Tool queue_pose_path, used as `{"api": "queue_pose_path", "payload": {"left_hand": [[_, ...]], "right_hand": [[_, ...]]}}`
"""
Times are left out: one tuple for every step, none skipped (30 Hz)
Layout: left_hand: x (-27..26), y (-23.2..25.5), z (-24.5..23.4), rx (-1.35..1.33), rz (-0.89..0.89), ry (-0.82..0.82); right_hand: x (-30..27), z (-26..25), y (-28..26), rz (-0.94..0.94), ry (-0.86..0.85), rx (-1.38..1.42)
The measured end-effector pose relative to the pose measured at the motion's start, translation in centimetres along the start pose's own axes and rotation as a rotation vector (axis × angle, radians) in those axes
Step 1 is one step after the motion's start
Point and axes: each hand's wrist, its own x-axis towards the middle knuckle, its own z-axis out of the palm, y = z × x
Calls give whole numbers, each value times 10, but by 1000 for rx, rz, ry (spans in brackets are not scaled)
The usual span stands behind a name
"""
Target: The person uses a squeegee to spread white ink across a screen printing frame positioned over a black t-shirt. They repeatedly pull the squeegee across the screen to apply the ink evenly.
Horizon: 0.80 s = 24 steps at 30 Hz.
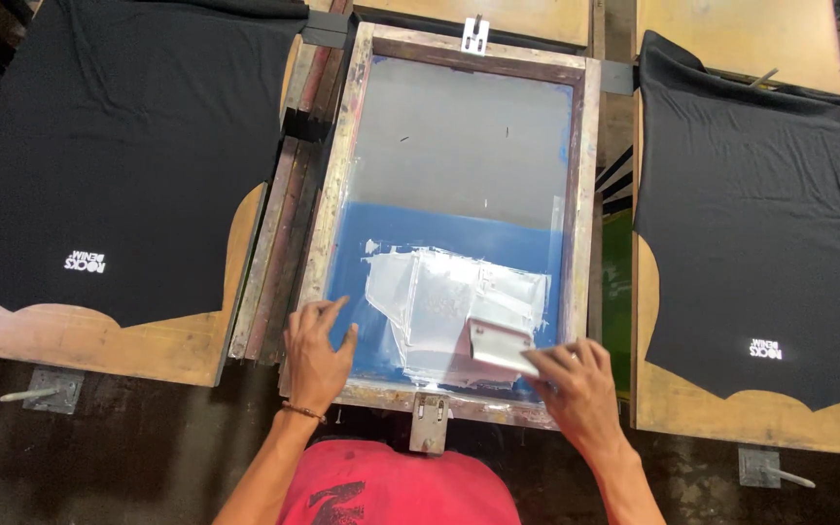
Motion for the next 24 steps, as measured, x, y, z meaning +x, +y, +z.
{"api": "queue_pose_path", "payload": {"left_hand": [[-2,4,1,0,-2,1],[-4,7,1,-11,41,-7],[-6,11,2,-22,84,-15],[-8,13,5,-23,84,-16],[-10,15,9,-28,98,-46],[-12,18,12,-34,112,-75],[-13,25,12,-35,111,-74],[-13,32,12,-67,147,-105],[-13,39,11,-100,182,-136],[-8,47,8,-100,182,-135],[-3,54,5,-132,252,-149],[1,60,1,-163,321,-159],[8,62,4,-161,321,-156],[16,65,6,-120,363,-179],[24,68,8,-79,406,-202],[29,70,8,-78,409,-198],[35,72,8,-33,454,-163],[40,75,7,12,498,-127],[43,70,12,13,499,-122],[45,66,17,84,539,-99],[47,61,22,156,579,-76],[45,55,30,155,578,-74],[42,48,38,213,617,-60],[40,42,46,272,656,-45]], "right_hand": [[-2,-6,-7,-2,-1,0],[-4,-12,-15,-17,-7,13],[-7,-18,-22,-32,-13,26],[-6,-23,-28,-31,-14,26],[-5,-28,-33,-27,-23,50],[-5,-32,-38,-24,-32,75],[1,-36,-40,-25,-32,74],[7,-39,-42,0,-66,122],[13,-41,-44,25,-100,170],[22,-34,-41,25,-100,170],[31,-26,-39,47,-59,189],[41,-18,-36,67,-17,210],[53,-16,-36,64,-15,211],[66,-15,-35,80,27,150],[79,-13,-35,95,70,90],[88,-13,-37,93,75,89],[97,-12,-40,65,131,68],[107,-12,-42,35,187,46],[106,3,-40,32,191,46],[104,17,-38,2,206,17],[102,31,-35,-29,220,-11],[94,38,-38,-32,220,-13],[87,46,-40,-54,209,-29],[80,52,-42,-78,199,-47]]}}
